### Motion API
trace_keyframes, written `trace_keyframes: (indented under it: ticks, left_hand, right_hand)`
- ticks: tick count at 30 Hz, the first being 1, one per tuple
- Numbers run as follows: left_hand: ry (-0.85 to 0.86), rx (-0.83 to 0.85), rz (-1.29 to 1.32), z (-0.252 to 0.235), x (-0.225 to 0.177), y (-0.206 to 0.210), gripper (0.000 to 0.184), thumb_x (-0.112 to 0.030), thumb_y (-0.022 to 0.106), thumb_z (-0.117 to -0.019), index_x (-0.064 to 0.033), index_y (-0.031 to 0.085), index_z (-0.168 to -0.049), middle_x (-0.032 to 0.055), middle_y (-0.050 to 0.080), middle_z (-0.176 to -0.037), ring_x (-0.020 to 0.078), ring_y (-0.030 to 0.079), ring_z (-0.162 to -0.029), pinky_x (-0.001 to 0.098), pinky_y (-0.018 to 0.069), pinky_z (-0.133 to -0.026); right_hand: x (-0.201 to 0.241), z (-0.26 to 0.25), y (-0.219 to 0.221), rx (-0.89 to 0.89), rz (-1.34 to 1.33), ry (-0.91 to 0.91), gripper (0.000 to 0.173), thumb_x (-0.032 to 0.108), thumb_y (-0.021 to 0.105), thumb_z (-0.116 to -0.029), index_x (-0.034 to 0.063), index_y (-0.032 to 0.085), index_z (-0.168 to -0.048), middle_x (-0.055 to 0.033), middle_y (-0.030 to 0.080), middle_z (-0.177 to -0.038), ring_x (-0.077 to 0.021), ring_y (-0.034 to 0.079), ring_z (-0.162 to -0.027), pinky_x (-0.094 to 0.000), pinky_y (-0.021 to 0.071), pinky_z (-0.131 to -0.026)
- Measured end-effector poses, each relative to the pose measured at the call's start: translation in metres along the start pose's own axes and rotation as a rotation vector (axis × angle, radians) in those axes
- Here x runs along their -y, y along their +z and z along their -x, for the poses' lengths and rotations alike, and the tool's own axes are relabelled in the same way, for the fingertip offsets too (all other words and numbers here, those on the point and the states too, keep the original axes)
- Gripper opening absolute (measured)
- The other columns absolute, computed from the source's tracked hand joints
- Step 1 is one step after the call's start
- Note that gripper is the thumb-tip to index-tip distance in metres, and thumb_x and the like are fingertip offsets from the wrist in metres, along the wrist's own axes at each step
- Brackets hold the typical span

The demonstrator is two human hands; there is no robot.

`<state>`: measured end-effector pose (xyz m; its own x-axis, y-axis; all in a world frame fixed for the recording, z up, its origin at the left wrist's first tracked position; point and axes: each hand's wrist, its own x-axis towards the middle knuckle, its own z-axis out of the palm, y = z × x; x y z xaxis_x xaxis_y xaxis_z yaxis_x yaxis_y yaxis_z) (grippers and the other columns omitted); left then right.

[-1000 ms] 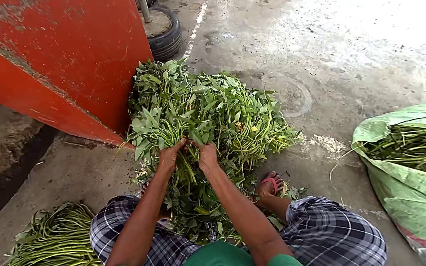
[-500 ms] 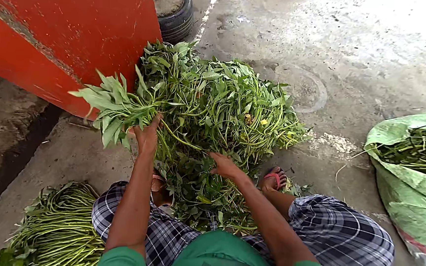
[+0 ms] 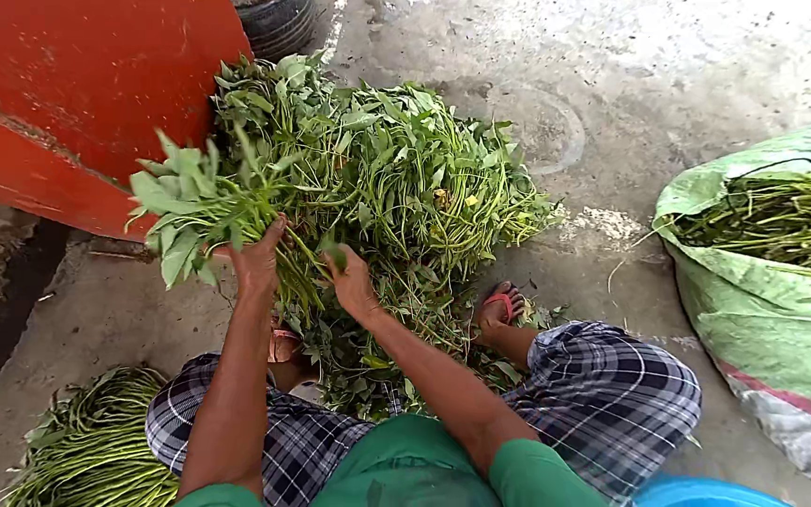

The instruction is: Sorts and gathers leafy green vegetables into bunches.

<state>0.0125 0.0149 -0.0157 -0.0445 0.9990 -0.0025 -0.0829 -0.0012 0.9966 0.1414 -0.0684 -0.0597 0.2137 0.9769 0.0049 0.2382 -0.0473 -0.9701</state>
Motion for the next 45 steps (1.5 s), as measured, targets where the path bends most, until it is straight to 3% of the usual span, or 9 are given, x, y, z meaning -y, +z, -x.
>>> trace_keyframes:
  ticks: [3,6,10,14,27,31,35,41,45]
  left_hand:
    - [0.076,-0.141,0.016,-0.013,-0.013,-0.018,0.027,-0.007,0.067,-0.0984,-0.0029,0.056,-0.123,0.0028,0.071,-0.094,0.0122,0.069,-0.073,0.0276,0.0610,-0.068]
    - [0.129,-0.111,-0.063,-0.022,-0.024,-0.034,0.022,-0.007,0.065,-0.0993,-0.0022,0.058,-0.120,0.0011,0.071,-0.094,0.0098,0.067,-0.074,0.0259,0.0595,-0.070]
    - [0.135,-0.032,-0.234,-0.014,-0.012,-0.029,0.033,-0.010,0.070,-0.0959,0.0031,0.059,-0.124,0.0068,0.071,-0.105,0.0126,0.068,-0.087,0.0308,0.0590,-0.081]
    - [0.113,0.005,-0.372,-0.005,0.001,-0.021,0.055,-0.013,0.077,-0.0901,0.0044,0.052,-0.136,0.0144,0.068,-0.120,0.0202,0.068,-0.107,0.0397,0.0556,-0.099]
    - [0.077,0.081,-0.045,-0.006,-0.002,-0.008,0.019,-0.005,0.066,-0.0973,0.0010,0.064,-0.115,0.0070,0.072,-0.097,0.0140,0.068,-0.076,0.0277,0.0588,-0.071]
    - [-0.057,-0.061,0.091,-0.010,-0.007,-0.012,0.018,-0.004,0.066,-0.0979,-0.0015,0.062,-0.115,0.0048,0.073,-0.091,0.0122,0.069,-0.070,0.0262,0.0600,-0.065]
    - [-0.220,-0.181,0.231,-0.021,0.012,-0.019,0.015,-0.006,0.063,-0.0999,-0.0019,0.062,-0.114,0.0066,0.070,-0.086,0.0134,0.066,-0.064,0.0266,0.0587,-0.058]
    - [-0.176,0.184,0.113,-0.009,0.000,-0.006,0.014,-0.003,0.061,-0.1002,-0.0018,0.064,-0.114,0.0048,0.072,-0.091,0.0110,0.067,-0.071,0.0245,0.0587,-0.064]
    - [-0.160,0.304,0.137,0.000,0.000,0.006,0.014,0.001,0.060,-0.0989,-0.0019,0.065,-0.111,0.0041,0.072,-0.092,0.0092,0.067,-0.071,0.0224,0.0586,-0.065]
  right_hand:
    - [-0.040,0.026,-0.007,0.207,0.390,-0.304,0.016,0.001,0.059,-0.0986,-0.0078,0.068,-0.107,-0.0247,0.068,-0.106,-0.0384,0.071,-0.098,-0.0506,0.0599,-0.086]
    - [-0.063,0.037,-0.038,0.577,0.716,0.016,0.030,0.006,0.050,-0.1023,-0.0032,0.065,-0.126,-0.0263,0.064,-0.131,-0.0443,0.064,-0.119,-0.0611,0.0515,-0.098]
    - [-0.048,0.012,-0.083,0.846,0.939,0.342,0.064,0.013,0.082,-0.0853,0.0050,0.057,-0.144,-0.0288,0.048,-0.150,-0.0525,0.046,-0.136,-0.0746,0.0360,-0.106]
    - [-0.019,0.006,-0.087,0.525,0.802,0.055,0.040,0.017,0.077,-0.0919,0.0061,0.068,-0.130,-0.0215,0.063,-0.133,-0.0431,0.061,-0.120,-0.0640,0.0487,-0.099]
    - [-0.001,0.022,-0.030,0.543,0.441,0.124,0.035,0.024,0.053,-0.1084,-0.0062,0.068,-0.100,-0.0206,0.070,-0.095,-0.0334,0.069,-0.092,-0.0500,0.0536,-0.088]
    - [-0.004,0.041,-0.032,0.078,0.292,-0.539,0.025,0.012,0.062,-0.1008,-0.0046,0.067,-0.084,-0.0147,0.064,-0.079,-0.0230,0.066,-0.068,-0.0339,0.0572,-0.063]
    - [0.053,0.042,-0.072,-0.138,0.100,-0.873,0.025,0.010,0.056,-0.1042,-0.0071,0.070,-0.093,-0.0168,0.071,-0.090,-0.0198,0.070,-0.085,-0.0304,0.0609,-0.079]
    - [0.025,0.009,-0.098,0.370,0.237,-0.126,0.040,0.024,0.054,-0.1055,0.0051,0.056,-0.141,-0.0121,0.070,-0.114,-0.0224,0.068,-0.089,-0.0438,0.0586,-0.076]
    - [0.008,0.018,-0.058,0.438,0.013,0.005,0.029,0.026,0.055,-0.1069,0.0004,0.066,-0.117,-0.0100,0.066,-0.088,-0.0160,0.062,-0.067,-0.0345,0.0554,-0.064]
